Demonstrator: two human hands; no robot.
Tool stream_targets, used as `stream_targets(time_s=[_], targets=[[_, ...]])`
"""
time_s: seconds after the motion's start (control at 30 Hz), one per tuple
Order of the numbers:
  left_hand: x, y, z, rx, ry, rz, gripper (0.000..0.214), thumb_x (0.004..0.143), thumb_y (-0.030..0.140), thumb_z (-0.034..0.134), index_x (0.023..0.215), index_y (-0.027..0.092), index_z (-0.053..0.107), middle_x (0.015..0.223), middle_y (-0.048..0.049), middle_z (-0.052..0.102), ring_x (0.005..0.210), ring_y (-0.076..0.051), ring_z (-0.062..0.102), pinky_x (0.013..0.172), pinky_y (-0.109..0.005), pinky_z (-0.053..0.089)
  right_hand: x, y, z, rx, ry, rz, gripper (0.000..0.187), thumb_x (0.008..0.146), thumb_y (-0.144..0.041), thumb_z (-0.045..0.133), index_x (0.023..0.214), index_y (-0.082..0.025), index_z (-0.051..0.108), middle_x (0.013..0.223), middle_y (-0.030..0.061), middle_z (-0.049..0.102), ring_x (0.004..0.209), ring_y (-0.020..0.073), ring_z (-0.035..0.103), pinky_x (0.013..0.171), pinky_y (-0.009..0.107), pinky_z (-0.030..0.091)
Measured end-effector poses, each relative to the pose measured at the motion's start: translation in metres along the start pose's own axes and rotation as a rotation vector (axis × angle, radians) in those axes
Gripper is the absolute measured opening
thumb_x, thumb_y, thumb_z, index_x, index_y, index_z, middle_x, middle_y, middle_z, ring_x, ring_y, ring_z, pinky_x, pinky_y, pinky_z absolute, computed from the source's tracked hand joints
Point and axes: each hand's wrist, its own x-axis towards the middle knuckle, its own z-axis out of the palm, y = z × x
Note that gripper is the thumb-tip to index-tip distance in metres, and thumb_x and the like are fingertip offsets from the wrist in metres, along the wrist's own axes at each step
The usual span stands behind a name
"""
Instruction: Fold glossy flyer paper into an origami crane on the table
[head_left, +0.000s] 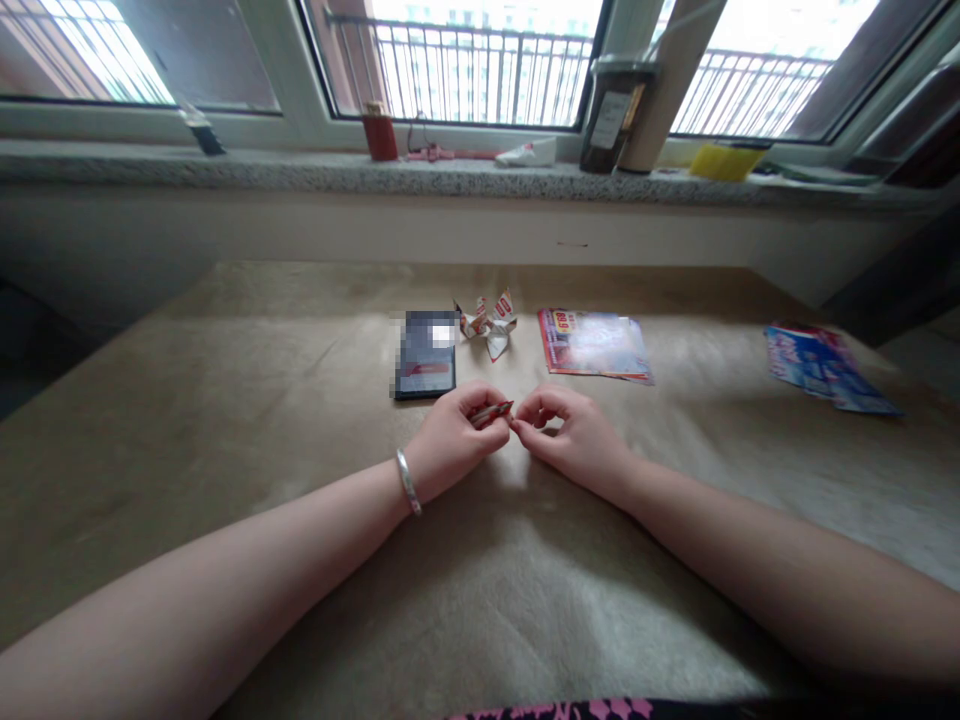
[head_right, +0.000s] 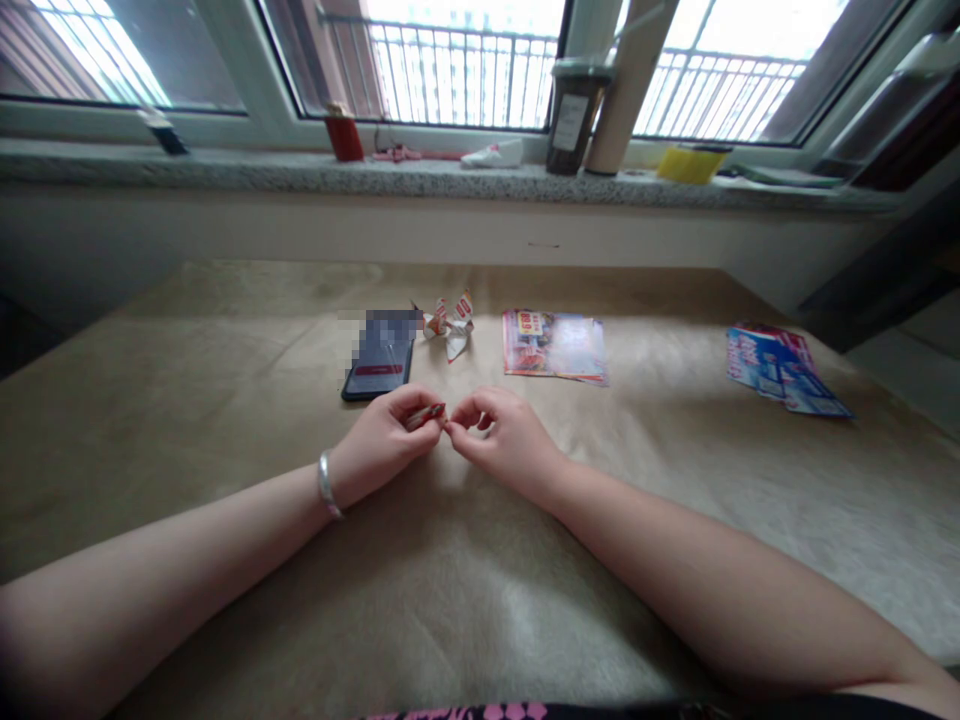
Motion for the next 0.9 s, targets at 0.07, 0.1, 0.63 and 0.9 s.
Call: stream_targets(time_s=[0.07,0.1,0.63,0.9], targets=[[0.000,-0.002,0.000,0.026,0.002,0.044,0.008,0.065,0.019,0.052,0.069,0.014,0.057,0.065,0.0031,0.054,0.062,-0.008,0.047,0.058,-0.018,0.038,0.000,0.000,0.001,0.026,-0.015,0.023,0.007,0.075,-0.022,0.060,0.069,-0.018,0.060,0.066,-0.0006,0.057,0.061,0.0102,0.052,0.056,0.022,0.042],[0.000,-0.002,0.000,0.034,0.005,0.062,0.007,0.065,0.019,0.053,0.068,0.014,0.057,0.065,0.0030,0.053,0.062,-0.008,0.047,0.058,-0.018,0.038,0.000,0.001,0.001,0.033,-0.021,0.029,0.008,0.075,-0.023,0.060,0.069,-0.018,0.059,0.066,-0.0005,0.057,0.062,0.0104,0.052,0.056,0.022,0.042],[0.004,-0.002,-0.005,-0.251,-0.063,-0.032,0.023,0.072,0.035,0.068,0.075,0.013,0.063,0.069,-0.0003,0.060,0.061,-0.010,0.056,0.061,-0.023,0.047,0.002,0.011,0.001,0.085,-0.063,0.054,0.013,0.075,-0.030,0.064,0.079,-0.017,0.062,0.075,0.0012,0.062,0.058,0.0083,0.051,0.051,0.020,0.041],[0.004,-0.008,-0.003,-0.240,-0.108,-0.027,0.029,0.071,0.028,0.068,0.094,0.013,0.060,0.088,-0.0051,0.067,0.077,-0.014,0.064,0.075,-0.030,0.052,0.004,0.013,-0.004,0.131,-0.024,0.145,0.014,0.077,-0.030,0.061,0.075,-0.017,0.060,0.068,-0.0007,0.060,0.055,0.0084,0.050,0.050,0.021,0.039]])
